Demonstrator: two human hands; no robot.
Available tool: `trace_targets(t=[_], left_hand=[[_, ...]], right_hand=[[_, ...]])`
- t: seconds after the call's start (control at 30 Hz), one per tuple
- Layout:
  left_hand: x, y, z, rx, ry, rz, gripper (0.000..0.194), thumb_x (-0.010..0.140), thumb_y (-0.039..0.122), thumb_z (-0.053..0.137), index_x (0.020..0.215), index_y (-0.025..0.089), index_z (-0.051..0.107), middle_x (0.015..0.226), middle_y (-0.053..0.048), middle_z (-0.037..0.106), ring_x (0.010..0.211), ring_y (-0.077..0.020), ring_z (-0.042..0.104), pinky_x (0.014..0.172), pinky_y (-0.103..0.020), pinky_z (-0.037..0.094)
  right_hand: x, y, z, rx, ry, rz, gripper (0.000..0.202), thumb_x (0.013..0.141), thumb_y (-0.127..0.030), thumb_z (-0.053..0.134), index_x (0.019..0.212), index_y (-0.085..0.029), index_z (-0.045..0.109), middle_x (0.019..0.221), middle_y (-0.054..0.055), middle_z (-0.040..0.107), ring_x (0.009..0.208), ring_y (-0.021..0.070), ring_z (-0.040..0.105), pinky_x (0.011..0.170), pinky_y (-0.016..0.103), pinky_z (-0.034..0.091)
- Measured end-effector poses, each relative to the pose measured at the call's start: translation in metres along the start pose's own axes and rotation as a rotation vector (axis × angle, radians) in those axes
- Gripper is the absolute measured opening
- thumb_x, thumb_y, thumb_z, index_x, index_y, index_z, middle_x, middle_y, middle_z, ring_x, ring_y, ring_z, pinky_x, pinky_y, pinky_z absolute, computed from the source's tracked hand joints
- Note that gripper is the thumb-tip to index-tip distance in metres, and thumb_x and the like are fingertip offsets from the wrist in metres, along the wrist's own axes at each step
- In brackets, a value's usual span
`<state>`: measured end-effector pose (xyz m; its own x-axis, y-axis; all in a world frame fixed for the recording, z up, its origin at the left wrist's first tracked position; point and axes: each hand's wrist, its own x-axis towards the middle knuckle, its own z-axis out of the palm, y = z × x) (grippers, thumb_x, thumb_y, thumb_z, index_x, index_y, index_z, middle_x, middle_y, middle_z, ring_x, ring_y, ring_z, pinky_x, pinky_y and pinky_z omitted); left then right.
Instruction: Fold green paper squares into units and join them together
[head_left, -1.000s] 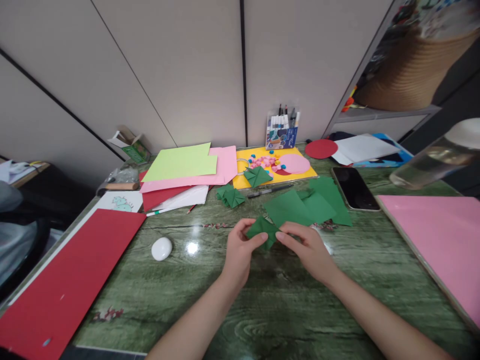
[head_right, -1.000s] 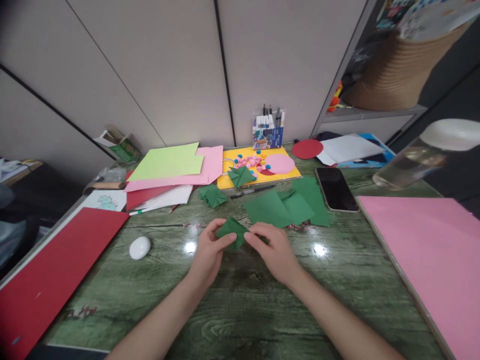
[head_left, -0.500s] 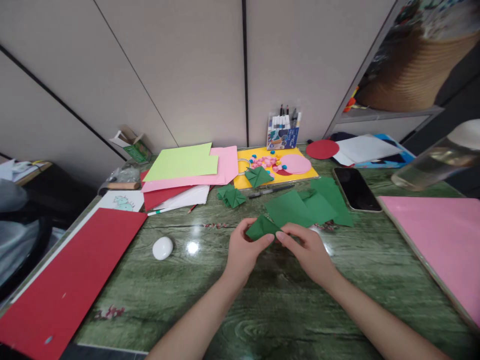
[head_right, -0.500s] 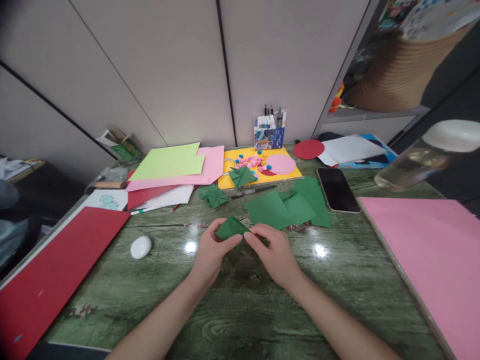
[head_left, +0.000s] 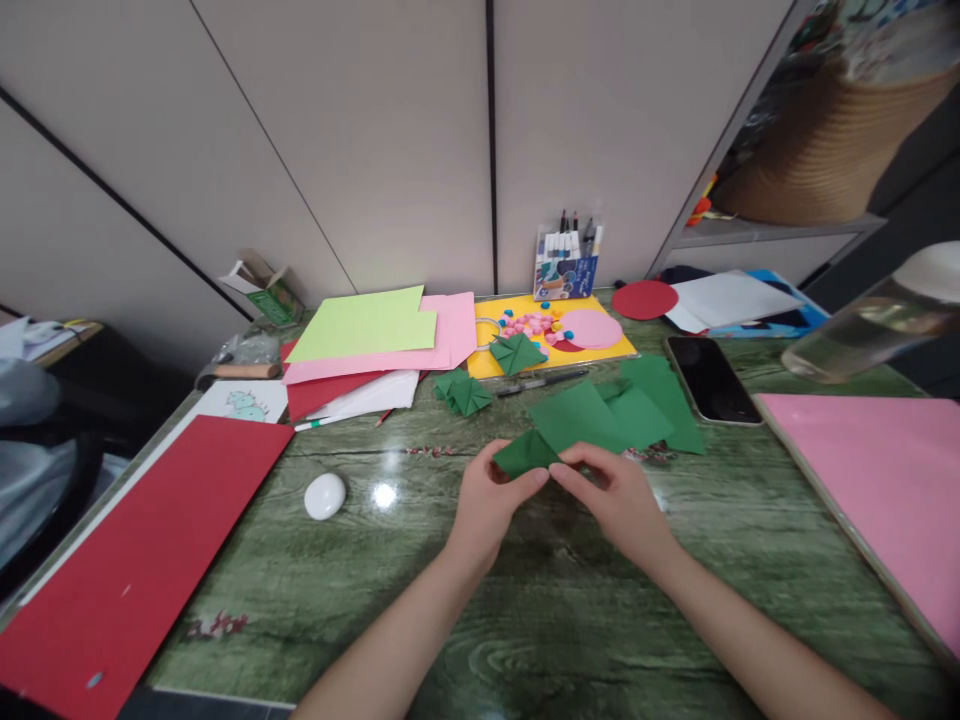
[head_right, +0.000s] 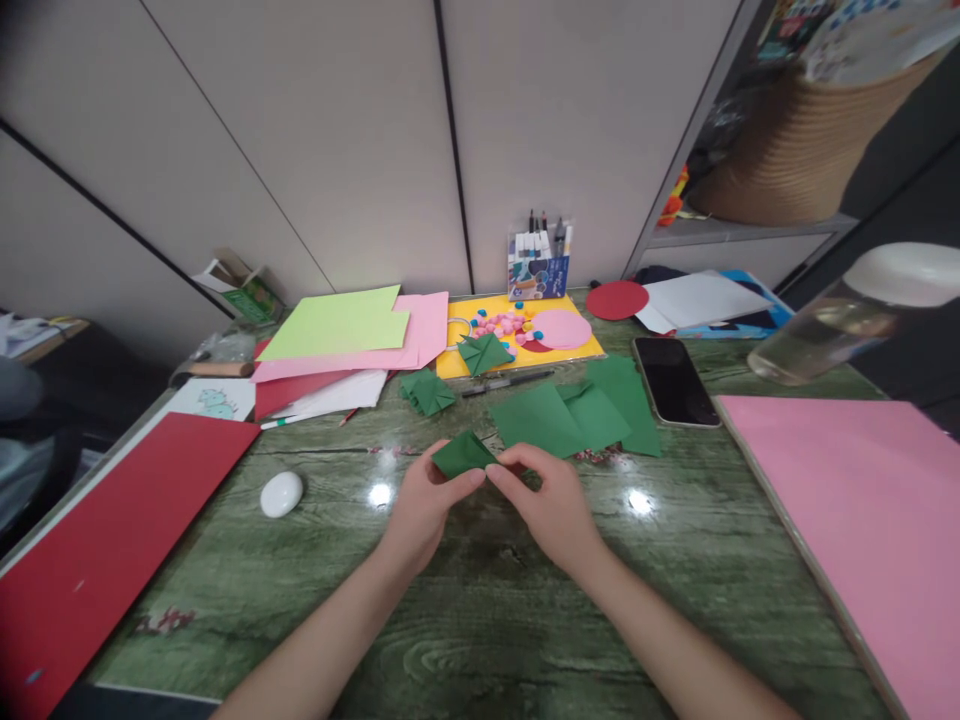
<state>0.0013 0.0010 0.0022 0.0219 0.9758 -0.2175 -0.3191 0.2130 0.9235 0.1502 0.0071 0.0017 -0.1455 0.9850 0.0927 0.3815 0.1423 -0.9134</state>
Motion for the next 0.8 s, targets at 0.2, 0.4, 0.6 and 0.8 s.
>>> trace_targets(t=[0.2,0.4,0.6,0.8], left_hand=[[-0.0002,0.0007,0.001,-0.017,-0.016,-0.015,0.027,0.061,0.022,0.075,0.08,0.014,0.058,0.069,0.0,0.061,0.062,-0.0109,0.055,0.06,-0.022,0.041],[-0.0007,0.0028,0.0016,-0.057,0.002,-0.041,0.028,0.062,0.021,0.074,0.083,0.013,0.058,0.074,-0.002,0.064,0.061,-0.0107,0.057,0.058,-0.022,0.043],[0.0019,-0.0001,0.0004,-0.136,0.027,0.018,0.026,0.059,0.014,0.075,0.079,0.013,0.059,0.08,-0.003,0.065,0.076,-0.0121,0.058,0.074,-0.025,0.045],[0.0027,-0.0009,0.0,-0.185,0.041,-0.021,0.025,0.059,0.013,0.075,0.078,0.013,0.059,0.074,-0.001,0.065,0.073,-0.0106,0.058,0.074,-0.024,0.044]], right_hand=[[0.0019,-0.0026,-0.0038,0.077,-0.042,0.052,0.023,0.082,-0.035,0.052,0.067,-0.019,0.059,0.062,0.0,0.057,0.061,0.0138,0.051,0.057,0.024,0.04],[0.0043,0.0016,-0.0044,0.119,-0.052,0.085,0.022,0.078,-0.037,0.056,0.067,-0.019,0.062,0.065,0.001,0.062,0.063,0.0151,0.054,0.058,0.025,0.042],[0.0046,0.0049,-0.0011,0.147,-0.011,0.109,0.016,0.073,-0.035,0.062,0.069,-0.02,0.06,0.066,0.0,0.059,0.064,0.015,0.054,0.061,0.026,0.043],[0.0047,0.0061,0.0006,0.127,-0.126,0.108,0.021,0.073,-0.035,0.061,0.063,-0.019,0.051,0.061,-0.002,0.053,0.06,0.014,0.051,0.058,0.026,0.042]])
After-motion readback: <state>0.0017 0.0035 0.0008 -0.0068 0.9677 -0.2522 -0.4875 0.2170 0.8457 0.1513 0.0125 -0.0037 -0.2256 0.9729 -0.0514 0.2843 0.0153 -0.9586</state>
